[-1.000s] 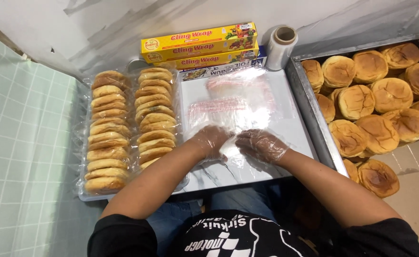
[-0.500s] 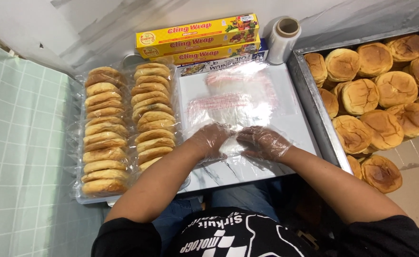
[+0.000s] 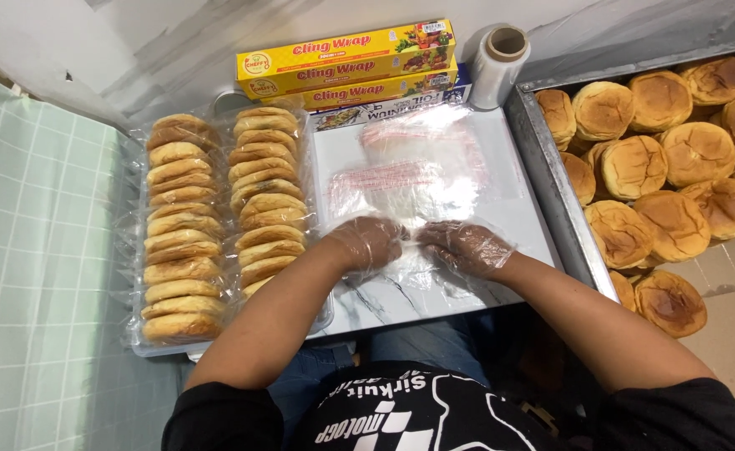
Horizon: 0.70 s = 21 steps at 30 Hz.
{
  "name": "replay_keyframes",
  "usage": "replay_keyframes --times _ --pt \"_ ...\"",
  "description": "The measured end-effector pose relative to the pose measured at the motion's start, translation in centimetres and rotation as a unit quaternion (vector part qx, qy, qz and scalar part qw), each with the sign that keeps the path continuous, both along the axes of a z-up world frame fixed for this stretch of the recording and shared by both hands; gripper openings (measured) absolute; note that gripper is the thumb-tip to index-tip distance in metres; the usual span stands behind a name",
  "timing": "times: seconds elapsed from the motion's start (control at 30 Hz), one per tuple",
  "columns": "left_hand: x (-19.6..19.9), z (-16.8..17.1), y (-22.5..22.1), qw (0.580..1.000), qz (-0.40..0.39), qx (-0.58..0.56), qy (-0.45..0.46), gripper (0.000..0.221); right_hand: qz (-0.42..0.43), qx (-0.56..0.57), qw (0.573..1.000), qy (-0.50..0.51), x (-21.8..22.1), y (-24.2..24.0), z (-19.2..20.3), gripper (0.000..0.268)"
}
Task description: Manually wrapping individual baked buns in plastic cling wrap at a bakery packaging station.
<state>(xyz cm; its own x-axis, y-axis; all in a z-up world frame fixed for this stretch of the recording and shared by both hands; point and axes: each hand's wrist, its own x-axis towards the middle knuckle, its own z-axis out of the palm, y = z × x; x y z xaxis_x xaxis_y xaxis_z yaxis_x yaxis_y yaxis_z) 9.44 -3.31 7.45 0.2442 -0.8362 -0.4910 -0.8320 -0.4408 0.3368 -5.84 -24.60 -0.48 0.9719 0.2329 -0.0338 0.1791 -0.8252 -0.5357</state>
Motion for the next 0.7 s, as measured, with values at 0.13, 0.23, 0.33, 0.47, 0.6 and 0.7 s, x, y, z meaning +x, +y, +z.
replay_keyframes --times 0.13,0.23,0.33,0.47,0.6,0.7 --pt "0.6 -2.5 -0.4 0.998 0.023 -0.046 0.022 0.043 -0.07 0.036 0.993 0.087 -0.2 1.5 3.5 0.047" --pt "-0.1 0.0 -0.1 0.999 0.016 -0.044 0.016 0.043 -0.12 0.154 0.979 0.053 0.3 2.5 4.6 0.064" --pt "-0.6 1.8 0.6 0.99 0.08 -0.102 0.047 0.043 -0.218 0.261 0.939 -0.049 0.7 1.8 2.5 0.066" --pt "-0.5 2.3 0.6 0.971 0.113 -0.212 -0.006 0.038 -0.308 0.424 0.842 -0.127 1.0 0.4 2.7 0.071" --pt "0.7 0.2 -0.8 0.891 0.163 -0.401 -0.134 0.024 -0.279 0.544 0.774 -0.167 0.8 -1.2 1.2 0.083" --pt "0.1 1.1 -1.1 0.789 0.18 -0.587 0.02 0.012 -0.255 0.583 0.758 -0.143 1.1 -1.6 1.2 0.1"
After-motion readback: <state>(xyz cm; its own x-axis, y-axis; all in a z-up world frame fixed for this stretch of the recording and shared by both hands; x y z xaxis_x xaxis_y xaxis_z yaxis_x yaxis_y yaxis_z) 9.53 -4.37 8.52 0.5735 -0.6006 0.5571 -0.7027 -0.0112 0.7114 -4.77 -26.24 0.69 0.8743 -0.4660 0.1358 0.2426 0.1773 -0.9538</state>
